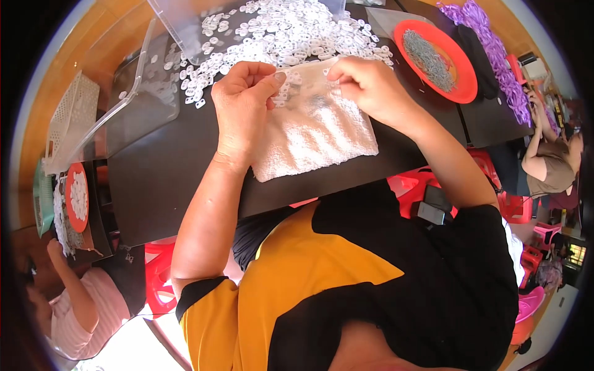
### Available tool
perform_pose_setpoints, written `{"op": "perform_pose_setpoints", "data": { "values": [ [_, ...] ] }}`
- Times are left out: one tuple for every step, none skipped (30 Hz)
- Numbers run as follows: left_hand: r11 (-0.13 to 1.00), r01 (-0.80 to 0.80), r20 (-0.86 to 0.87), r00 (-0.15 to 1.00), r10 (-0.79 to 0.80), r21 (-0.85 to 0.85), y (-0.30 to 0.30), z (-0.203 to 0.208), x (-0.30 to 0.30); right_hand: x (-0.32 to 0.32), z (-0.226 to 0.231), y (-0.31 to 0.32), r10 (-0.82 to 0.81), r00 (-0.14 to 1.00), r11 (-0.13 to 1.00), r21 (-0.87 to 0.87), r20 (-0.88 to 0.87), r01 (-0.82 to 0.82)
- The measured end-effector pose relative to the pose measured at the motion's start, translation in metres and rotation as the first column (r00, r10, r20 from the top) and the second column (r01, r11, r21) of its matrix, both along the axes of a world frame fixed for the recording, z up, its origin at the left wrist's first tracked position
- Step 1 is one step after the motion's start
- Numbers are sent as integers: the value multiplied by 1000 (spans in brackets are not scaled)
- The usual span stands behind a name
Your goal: Assembling small white plastic components by manually inserting tiny grey parts into them.
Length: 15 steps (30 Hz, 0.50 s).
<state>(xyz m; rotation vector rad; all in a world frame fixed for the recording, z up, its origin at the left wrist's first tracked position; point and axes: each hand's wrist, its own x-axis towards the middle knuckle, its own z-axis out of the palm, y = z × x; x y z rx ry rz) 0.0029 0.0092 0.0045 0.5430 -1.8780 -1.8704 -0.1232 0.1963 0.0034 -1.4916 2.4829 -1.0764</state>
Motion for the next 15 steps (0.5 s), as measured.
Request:
{"op": "perform_pose_setpoints", "data": {
  "values": [
    [1000, 3, 3, 1000, -3, -6, -1, -2, -2, -3, -7, 0, -9, 995, 1000, 19, -101, 10],
    [1000, 11, 49, 999, -10, -18, -3, -5, -3, -8, -7, 5, -8, 998, 999, 43, -70, 11],
    [999, 15, 95, 995, -12, -32, -4, -5, -4, -13, -5, 3, -31, 996, 998, 53, -79, 35],
    [999, 14, 95, 995, -10, -41, -3, -4, -4, -17, -3, 1, -54, 995, 996, 63, -89, 60],
    [999, -4, 105, 994, 8, -36, -3, -3, -3, -22, 0, -4, -54, 987, 994, 87, -151, 68],
    [999, -16, 114, 993, 19, -28, -1, -2, -4, -24, 1, -7, -59, 986, 994, 82, -153, 72],
    [999, -12, 111, 994, 15, -31, 2, 0, -4, -26, 1, -9, -17, 966, 997, 69, -257, 36],
    [999, -8, 92, 996, 11, -33, 4, 1, -3, -27, 0, -12, 22, 933, 998, 61, -359, 0],
    [999, -8, 76, 997, 11, -35, 5, 2, -1, -27, -6, -17, 30, 915, 995, 96, -402, 10],
    [999, -7, 77, 997, 9, -35, 6, 2, -1, -29, -7, -18, 28, 915, 995, 96, -402, 11],
    [1000, 3, 36, 999, -3, -14, 7, 1, -1, -31, -8, -19, 49, 898, 987, 159, -437, 23],
    [1000, 8, -5, 1000, -8, 7, 7, 2, 0, -29, -6, -22, 77, 880, 975, 221, -469, 32],
    [1000, 5, -4, 1000, -5, 11, 7, 4, 2, -26, -3, -22, 82, 880, 974, 225, -468, 28],
    [999, 30, -2, 1000, -30, 9, 7, 6, 3, -23, 3, -20, 77, 888, 994, 103, -453, -34],
    [998, 57, -3, 998, -57, 8, 6, 9, 4, -18, 12, -19, 73, 896, 996, -21, -438, -92]
  ]
}}
